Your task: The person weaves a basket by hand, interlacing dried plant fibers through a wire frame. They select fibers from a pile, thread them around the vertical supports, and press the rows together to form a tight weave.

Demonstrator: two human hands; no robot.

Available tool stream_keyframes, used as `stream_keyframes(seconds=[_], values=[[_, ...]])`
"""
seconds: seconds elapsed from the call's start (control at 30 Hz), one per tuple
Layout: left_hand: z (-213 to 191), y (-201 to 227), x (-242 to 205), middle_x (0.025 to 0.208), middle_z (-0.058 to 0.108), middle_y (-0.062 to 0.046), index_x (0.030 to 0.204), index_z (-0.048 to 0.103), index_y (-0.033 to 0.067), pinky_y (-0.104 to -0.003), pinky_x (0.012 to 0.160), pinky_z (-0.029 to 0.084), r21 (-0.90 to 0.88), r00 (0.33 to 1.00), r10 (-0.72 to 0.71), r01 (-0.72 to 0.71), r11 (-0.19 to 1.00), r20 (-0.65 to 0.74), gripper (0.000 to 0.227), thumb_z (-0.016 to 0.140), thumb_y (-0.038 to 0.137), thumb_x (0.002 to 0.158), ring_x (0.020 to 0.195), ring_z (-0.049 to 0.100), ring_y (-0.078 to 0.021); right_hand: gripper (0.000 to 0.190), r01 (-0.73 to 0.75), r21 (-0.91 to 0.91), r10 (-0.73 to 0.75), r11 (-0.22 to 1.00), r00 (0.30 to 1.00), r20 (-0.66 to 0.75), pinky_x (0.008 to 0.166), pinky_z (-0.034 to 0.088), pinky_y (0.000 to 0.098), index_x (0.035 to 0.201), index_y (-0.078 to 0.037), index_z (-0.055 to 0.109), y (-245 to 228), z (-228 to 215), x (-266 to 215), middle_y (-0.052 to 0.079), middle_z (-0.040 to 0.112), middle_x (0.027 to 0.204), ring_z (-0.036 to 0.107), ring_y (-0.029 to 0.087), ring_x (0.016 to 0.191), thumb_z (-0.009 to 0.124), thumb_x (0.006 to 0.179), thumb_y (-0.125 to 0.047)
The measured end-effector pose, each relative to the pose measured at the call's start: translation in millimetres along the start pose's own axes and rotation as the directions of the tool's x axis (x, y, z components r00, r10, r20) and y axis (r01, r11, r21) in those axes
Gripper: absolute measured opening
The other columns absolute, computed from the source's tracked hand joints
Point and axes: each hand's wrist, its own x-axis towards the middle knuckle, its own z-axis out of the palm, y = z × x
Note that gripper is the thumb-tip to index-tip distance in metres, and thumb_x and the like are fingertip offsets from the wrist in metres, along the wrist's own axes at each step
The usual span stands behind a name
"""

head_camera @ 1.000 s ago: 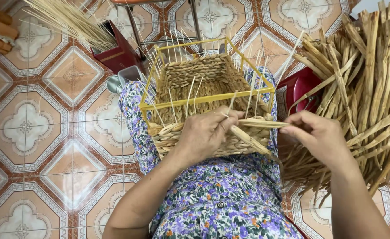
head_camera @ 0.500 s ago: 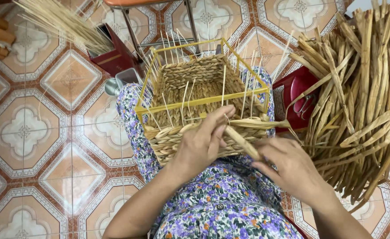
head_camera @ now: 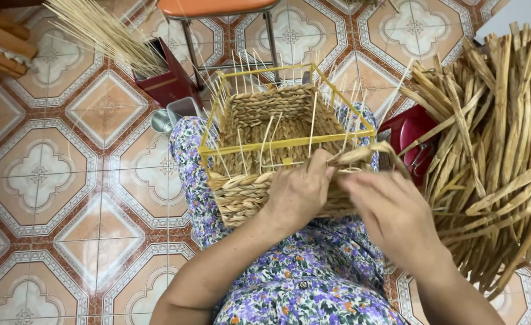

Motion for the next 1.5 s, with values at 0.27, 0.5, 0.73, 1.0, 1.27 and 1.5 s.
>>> stream_keyframes(seconds=[0.27, 0.5, 0.73, 1.0, 1.27, 1.5], values=[[-2.0, -10.4, -17.0, 0.079, 0.068, -0.014, 0.115, 0.050, 0.0066, -0.042, 0.050, 0.053, -0.041, 0.969, 0.214, -0.221, 0.975, -0.121, 0.013, 0.054, 0.006, 0.103, 0.064, 0.070, -0.0298, 0.029, -0.103, 0.082, 0.120, 0.991, 0.966, -0.230, 0.078, 0.050, 0.0367, 0.116, -0.008, 0.075, 18.9, 46.4, 24.5, 0.011, 0.059, 0.099, 0.058, 0.026, 0.092, 0.081, 0.087, -0.009], [-32.6, -3.5, 11.7, 0.057, 0.060, -0.015, 0.121, 0.046, 0.0072, -0.046, 0.039, 0.047, -0.165, 0.932, -0.044, 0.110, 0.980, 0.359, 0.017, 0.050, 0.010, 0.105, 0.043, 0.062, -0.0311, 0.010, -0.038, 0.822, 0.507, 0.568, 0.803, -0.314, 0.072, 0.052, 0.0298, 0.109, -0.003, 0.066, 60.9, 56.3, -11.1, 0.011, 0.061, 0.097, 0.056, 0.018, 0.083, 0.069, 0.110, -0.013], [2.9, 4.9, 12.2, 0.057, 0.064, -0.011, 0.105, 0.049, 0.0061, -0.045, 0.045, 0.050, 0.032, 0.984, -0.056, 0.051, 0.998, 0.170, 0.014, 0.056, 0.018, 0.102, 0.050, 0.065, -0.0303, 0.022, -0.181, 0.957, 0.272, -0.226, 0.932, 0.240, 0.081, 0.061, 0.0366, 0.124, 0.011, 0.059, 66.7, 33.1, -39.3, 0.026, 0.068, 0.116, 0.070, 0.027, 0.095, 0.054, 0.113, -0.008], [-15.0, 0.6, 13.2, 0.110, 0.077, -0.007, 0.118, 0.068, 0.0095, -0.032, 0.042, 0.055, -0.205, 0.987, 0.134, -0.113, 0.972, 0.088, 0.023, 0.058, 0.007, 0.098, 0.060, 0.071, -0.0200, 0.068, -0.396, 0.177, 0.368, 0.901, 0.914, 0.169, 0.081, 0.053, 0.0319, 0.142, -0.013, 0.060, 68.3, -8.8, -23.1, 0.007, 0.070, 0.120, 0.064, 0.015, 0.099, 0.081, 0.078, -0.021], [-8.9, 0.3, 10.6, 0.113, 0.078, 0.005, 0.114, 0.077, 0.0212, -0.026, 0.054, 0.058, -0.241, 0.993, 0.007, 0.022, 0.970, 0.116, 0.018, 0.066, 0.018, 0.101, 0.065, 0.070, -0.0105, 0.022, -0.580, 0.155, 0.515, 0.800, 0.796, 0.318, 0.069, 0.053, 0.0317, 0.110, -0.014, 0.079, 153.4, 22.8, -70.9, 0.004, 0.073, 0.085, 0.063, 0.015, 0.079, 0.076, 0.089, -0.019], [-16.1, -11.8, -11.6, 0.105, 0.072, -0.011, 0.120, 0.070, 0.0062, -0.022, 0.062, 0.064, -0.374, 0.987, -0.018, -0.044, 0.927, -0.160, 0.029, 0.074, 0.021, 0.095, 0.074, 0.073, -0.0136, 0.020, -0.480, 0.169, 0.465, 0.861, 0.877, 0.121, 0.073, 0.050, 0.0327, 0.107, -0.006, 0.077, 93.7, -2.9, -32.8, 0.009, 0.069, 0.097, 0.063, 0.020, 0.085, 0.073, 0.090, -0.016]])
